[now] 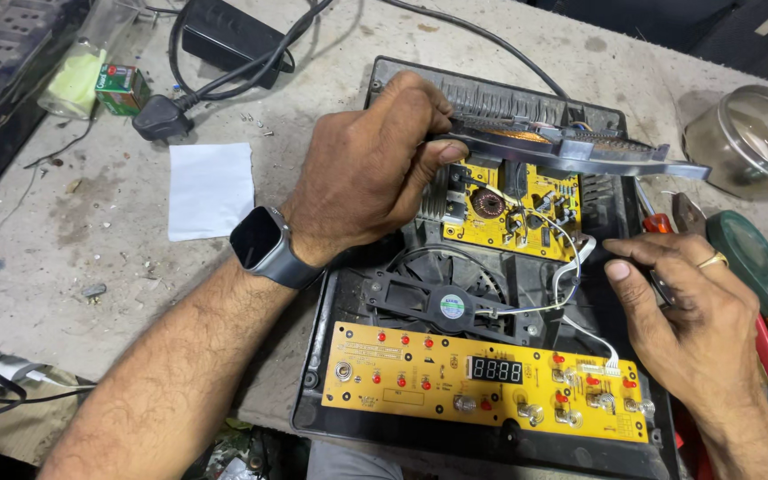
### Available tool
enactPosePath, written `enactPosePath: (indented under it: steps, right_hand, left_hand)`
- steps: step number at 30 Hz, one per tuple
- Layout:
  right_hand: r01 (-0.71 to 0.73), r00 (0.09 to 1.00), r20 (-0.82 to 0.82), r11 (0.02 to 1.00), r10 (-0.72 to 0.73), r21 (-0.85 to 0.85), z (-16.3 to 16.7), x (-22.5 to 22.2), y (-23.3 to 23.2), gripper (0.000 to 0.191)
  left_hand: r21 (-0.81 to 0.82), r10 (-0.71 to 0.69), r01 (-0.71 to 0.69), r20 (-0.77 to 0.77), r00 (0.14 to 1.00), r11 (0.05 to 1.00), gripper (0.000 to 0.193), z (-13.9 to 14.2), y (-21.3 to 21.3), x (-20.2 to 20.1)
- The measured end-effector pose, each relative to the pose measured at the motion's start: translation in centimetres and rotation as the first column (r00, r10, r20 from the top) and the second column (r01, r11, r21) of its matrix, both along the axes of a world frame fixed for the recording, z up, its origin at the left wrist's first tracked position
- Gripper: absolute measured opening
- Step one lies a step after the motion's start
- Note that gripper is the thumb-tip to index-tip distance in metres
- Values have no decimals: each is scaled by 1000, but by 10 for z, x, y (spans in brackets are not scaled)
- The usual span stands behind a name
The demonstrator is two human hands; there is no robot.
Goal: The person removes a circular copper coil assembly from a disassembled appliance, then flips and inspects a green circuit board with a heatsink. They use a soldering iron to touch several points on the board while holding it steady.
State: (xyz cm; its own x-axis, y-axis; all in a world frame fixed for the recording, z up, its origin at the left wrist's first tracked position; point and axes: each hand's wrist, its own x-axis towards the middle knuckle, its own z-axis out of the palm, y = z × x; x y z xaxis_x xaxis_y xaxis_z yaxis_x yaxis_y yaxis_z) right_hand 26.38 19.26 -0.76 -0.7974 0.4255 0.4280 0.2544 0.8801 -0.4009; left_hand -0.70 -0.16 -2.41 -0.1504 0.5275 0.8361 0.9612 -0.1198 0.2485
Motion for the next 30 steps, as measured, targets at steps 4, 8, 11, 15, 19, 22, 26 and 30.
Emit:
enactPosePath:
  steps: [4,8,11,15,19,22,26,30]
  right_hand:
    - [-35,999,-7,999,35,27,-2,1,2,18]
    - [-42,999,-8,998,42,46,-4,3,5,19]
    - [-91,995,-30,993,93,71,-4,6,6,15]
    - [-79,995,-52,997,80,14,-2,9,4,18]
    - [-101,993,-65,994,103,42,-1,11,3,18]
    - [-108,992,-60,992,113,71,-1,12,3,18]
    - [-105,992,-62,994,107,28,-2,12,2,18]
    - [-98,994,-50,994,100,50,0,11,0,18]
  left_hand:
    - [3,2,-2,-15,1000,1000,30,0,0,0]
    - [24,1,0,-33,999,1000,29,0,-1,0]
    - [9,-7,7,-6,1000,1000,28,0,-2,1]
    - [41,-27,27,-7,1000,999,28,1,-4,6]
    - [64,-46,46,-8,999,997,30,1,-5,8]
    - [74,-30,33,-38,999,997,32,-2,-3,6]
    - [78,-23,25,-29,999,997,34,-6,0,4]
    - [95,15,-10,-55,998,995,37,-7,-2,4]
